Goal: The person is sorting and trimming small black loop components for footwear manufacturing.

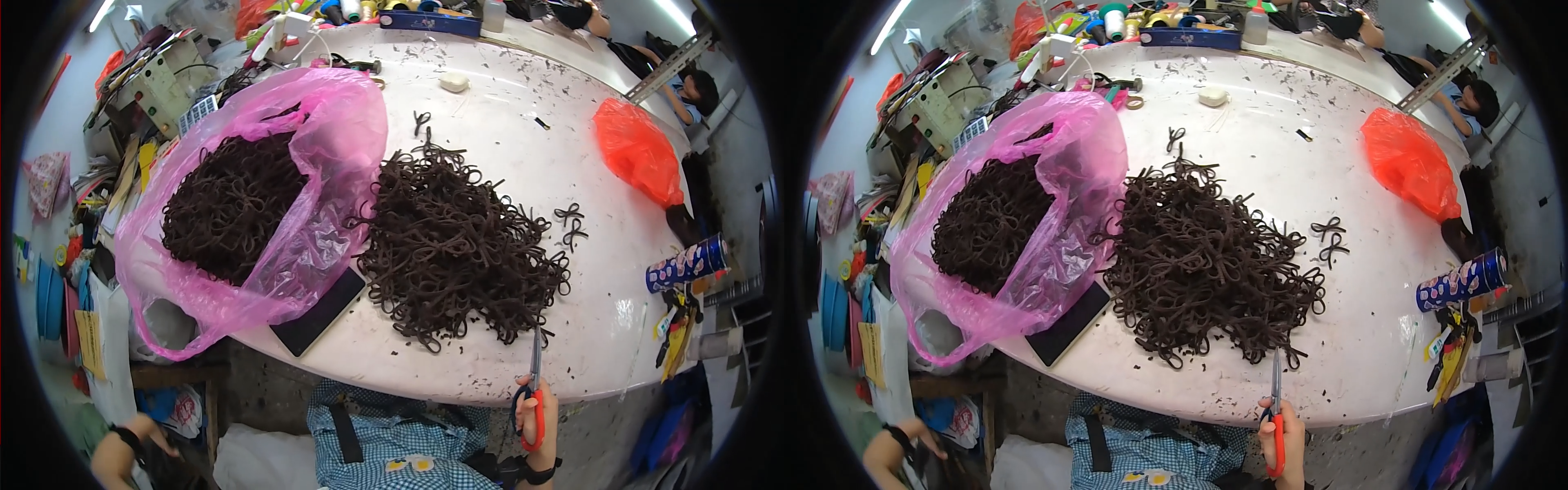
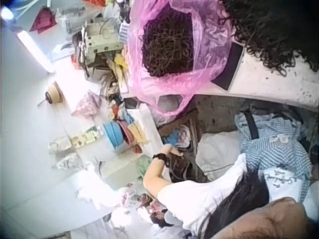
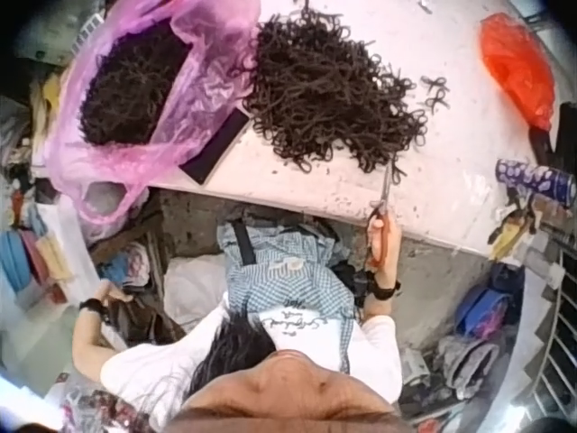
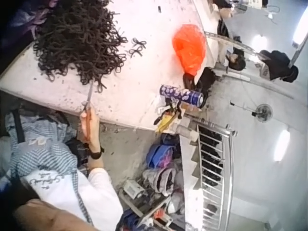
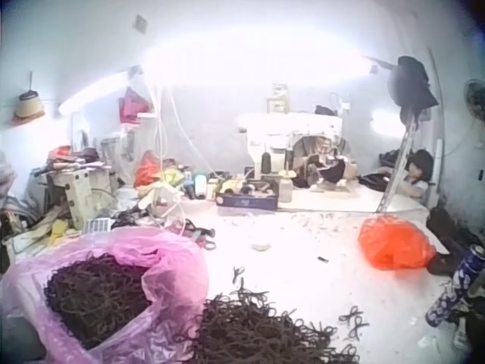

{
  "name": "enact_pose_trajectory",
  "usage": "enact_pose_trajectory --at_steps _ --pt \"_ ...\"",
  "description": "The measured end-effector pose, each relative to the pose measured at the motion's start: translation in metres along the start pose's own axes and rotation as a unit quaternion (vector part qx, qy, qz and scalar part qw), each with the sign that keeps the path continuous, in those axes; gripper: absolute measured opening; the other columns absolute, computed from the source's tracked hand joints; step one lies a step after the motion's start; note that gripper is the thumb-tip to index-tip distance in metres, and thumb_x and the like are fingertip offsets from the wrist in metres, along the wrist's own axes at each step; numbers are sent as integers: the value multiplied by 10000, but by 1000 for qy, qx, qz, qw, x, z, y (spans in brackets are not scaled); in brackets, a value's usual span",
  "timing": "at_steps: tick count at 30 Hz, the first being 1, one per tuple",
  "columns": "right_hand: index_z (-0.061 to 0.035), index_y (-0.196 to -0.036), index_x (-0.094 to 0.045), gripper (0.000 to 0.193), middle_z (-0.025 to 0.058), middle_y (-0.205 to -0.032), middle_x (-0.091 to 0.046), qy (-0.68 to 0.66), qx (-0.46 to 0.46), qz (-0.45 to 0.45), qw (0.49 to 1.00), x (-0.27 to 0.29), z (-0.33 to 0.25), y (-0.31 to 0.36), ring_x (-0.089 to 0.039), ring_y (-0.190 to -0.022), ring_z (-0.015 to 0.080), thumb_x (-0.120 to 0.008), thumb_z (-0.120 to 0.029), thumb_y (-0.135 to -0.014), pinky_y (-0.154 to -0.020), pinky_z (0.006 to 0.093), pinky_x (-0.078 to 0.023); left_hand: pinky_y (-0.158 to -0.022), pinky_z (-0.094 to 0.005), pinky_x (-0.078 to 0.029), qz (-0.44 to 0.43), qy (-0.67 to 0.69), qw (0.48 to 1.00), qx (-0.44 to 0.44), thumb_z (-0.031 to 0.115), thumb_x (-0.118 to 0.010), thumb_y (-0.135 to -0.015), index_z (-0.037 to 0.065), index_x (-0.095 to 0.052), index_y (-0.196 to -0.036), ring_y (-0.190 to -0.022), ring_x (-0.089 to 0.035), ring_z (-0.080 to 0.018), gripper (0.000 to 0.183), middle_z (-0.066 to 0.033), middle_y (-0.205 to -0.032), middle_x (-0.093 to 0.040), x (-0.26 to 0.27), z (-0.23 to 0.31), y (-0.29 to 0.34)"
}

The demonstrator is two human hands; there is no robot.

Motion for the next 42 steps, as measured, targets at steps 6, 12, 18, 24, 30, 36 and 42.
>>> enact_pose_trajectory --at_steps 6,12,18,24,30,36,42 --pt "6 -941 -500 562 -35 -545 -424 -17 33 -52 998 -36 -21 2 -386 -467 44 -497 -525 -757 -438 192 -319 -746 -350 -437 402 -31 871 -280 403 -545 -743 29 -517 -1034 -877 -551 -282 475 -167 -954 -568 134 125 136" --pt "5 -899 -476 632 -31 -490 -399 -30 83 -104 991 -50 -63 5 -355 -392 31 -486 -599 -711 -363 167 -260 -532 -301 -439 528 -157 609 -571 184 -597 -754 59 -554 -811 -613 -542 -236 144 -61 -697 -536 144 303 286" --pt "4 -946 -446 615 -26 -503 -392 -94 81 -86 989 -56 -46 -1 -339 -396 30 -507 -565 -721 -362 159 -257 -558 -190 -426 466 221 455 -726 135 -547 -799 -8 -566 -830 -628 -523 -53 148 -21 -724 -578 217 360 291" --pt "7 -973 -438 514 -27 -542 -403 -133 66 -38 988 -44 -43 -8 -370 -425 37 -494 -468 -784 -376 177 -286 -507 -184 -387 332 502 386 -700 179 -514 -828 19 -551 -831 -545 -471 -58 164 -28 -693 -551 241 364 207" --pt "-13 -985 -444 465 -41 -523 -377 -163 51 21 985 -31 -22 -23 -346 -398 21 -484 -439 -803 -358 157 -280 -468 -151 -365 373 609 333 -615 136 -539 -799 27 -558 -855 -529 -474 -37 125 2 -690 -544 236 348 124" --pt "-29 -981 -457 406 -45 -519 -384 -132 47 19 990 -35 -22 -27 -347 -391 28 -486 -399 -815 -356 163 -281 -474 -157 -371 493 474 403 -608 85 -593 -749 17 -577 -780 -529 -488 -24 76 15 -655 -550 212 370 119" --pt "-29 -982 -457 381 -44 -527 -393 -167 33 11 985 -35 -23 -25 -344 -393 23 -488 -372 -820 -359 162 -285 -547 -235 -403 793 14 318 -520 27 -569 -579 78 -599 -728 -659 -490 -143 160 7 -741 -512 180 368 145"
Point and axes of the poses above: each hand's wrist, its own y-axis away from the middle knuckle, its own x-axis out of the back of the hand, z = x × y, the point moved 5 cm from there along -y, towards the middle knuckle
